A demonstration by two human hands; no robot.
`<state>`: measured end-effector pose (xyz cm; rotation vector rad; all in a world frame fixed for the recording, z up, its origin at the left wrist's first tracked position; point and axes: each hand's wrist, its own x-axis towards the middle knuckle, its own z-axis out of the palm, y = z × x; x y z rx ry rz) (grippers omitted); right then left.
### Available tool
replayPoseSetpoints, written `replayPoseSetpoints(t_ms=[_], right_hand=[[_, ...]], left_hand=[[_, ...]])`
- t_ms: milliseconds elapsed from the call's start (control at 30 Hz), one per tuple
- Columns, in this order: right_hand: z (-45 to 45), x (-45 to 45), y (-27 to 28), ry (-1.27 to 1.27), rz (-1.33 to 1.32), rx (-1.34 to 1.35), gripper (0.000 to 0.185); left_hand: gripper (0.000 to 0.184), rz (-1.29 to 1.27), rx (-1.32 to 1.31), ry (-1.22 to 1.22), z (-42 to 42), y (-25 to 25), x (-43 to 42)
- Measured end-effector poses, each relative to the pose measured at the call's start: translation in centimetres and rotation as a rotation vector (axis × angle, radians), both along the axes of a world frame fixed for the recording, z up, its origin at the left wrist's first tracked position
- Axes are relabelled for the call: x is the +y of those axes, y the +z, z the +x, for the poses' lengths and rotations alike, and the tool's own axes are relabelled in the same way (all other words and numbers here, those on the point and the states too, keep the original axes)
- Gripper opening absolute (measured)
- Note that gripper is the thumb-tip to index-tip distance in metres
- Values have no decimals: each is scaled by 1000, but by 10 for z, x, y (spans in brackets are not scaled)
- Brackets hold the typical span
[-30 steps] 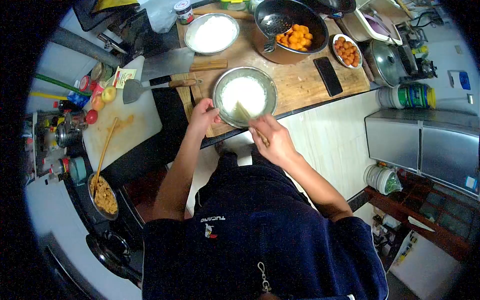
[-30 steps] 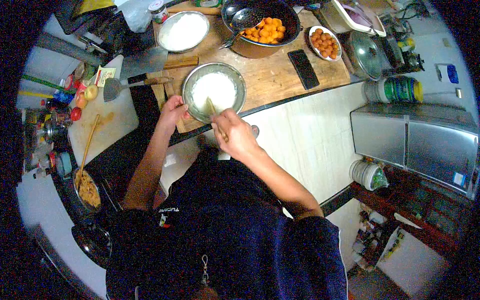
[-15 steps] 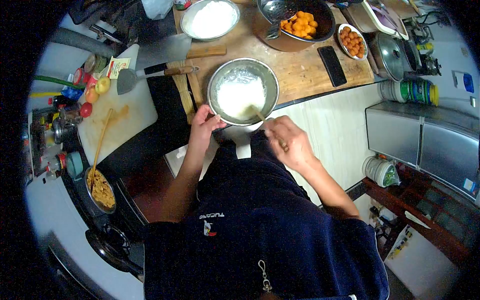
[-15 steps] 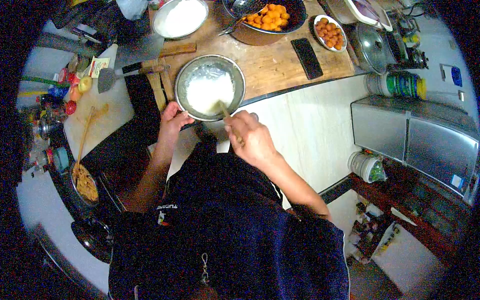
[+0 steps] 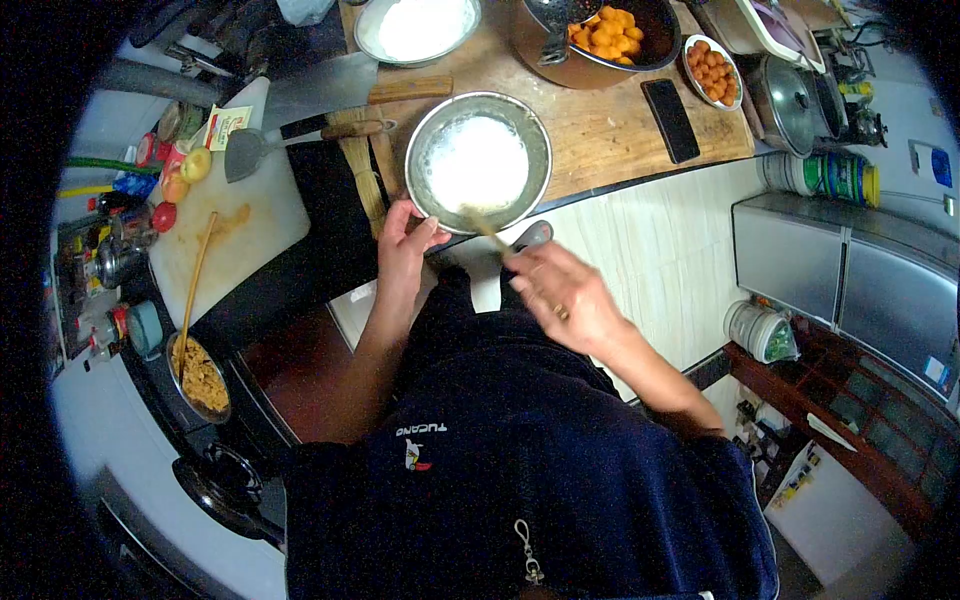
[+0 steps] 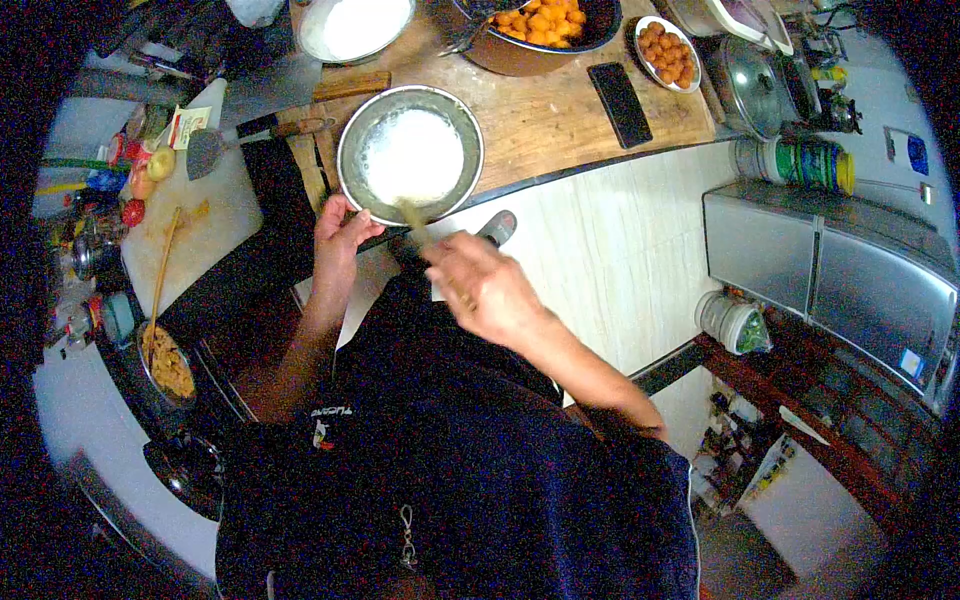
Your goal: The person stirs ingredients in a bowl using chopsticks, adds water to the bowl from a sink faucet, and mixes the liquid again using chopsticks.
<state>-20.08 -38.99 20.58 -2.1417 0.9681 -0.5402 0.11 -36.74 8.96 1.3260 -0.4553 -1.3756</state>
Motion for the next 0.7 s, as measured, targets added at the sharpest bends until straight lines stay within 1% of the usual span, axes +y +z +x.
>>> replayPoseSetpoints(t_ms=[33,67,167,200,300,333,433,500,533,633,700], right_hand=[[5,4,-1,22,-16,-69,17],[8,7,5,49,14,-54,19],[-9,0,-3,43,74,105,20],[-14,-6,-3,-4,66,68,20],[-10,-7,10,-12,85,2,19],[-8,-2,11,34,70,-41,19],[-16,2,7,88,34,-18,20],[-29,-6,7,55,109,76,21],[-31,-9,7,-2,98,71,20],[-30,-6,12,68,69,9,19],[-36,-8,11,96,38,47,18]], left_hand=[[10,-4,-6,1,0,-1,-1],[9,-7,-12,3,0,-2,-1],[9,22,0,16,0,1,-4],[8,21,-1,9,0,1,-4],[8,38,-17,-8,2,-2,-3],[8,51,-34,-13,2,0,-3],[10,95,-93,-30,2,5,-4],[10,105,-114,-33,1,7,-4],[10,99,-116,-30,1,8,-4],[11,105,-142,-29,-1,9,-3],[11,108,-162,-29,-1,8,-3]])
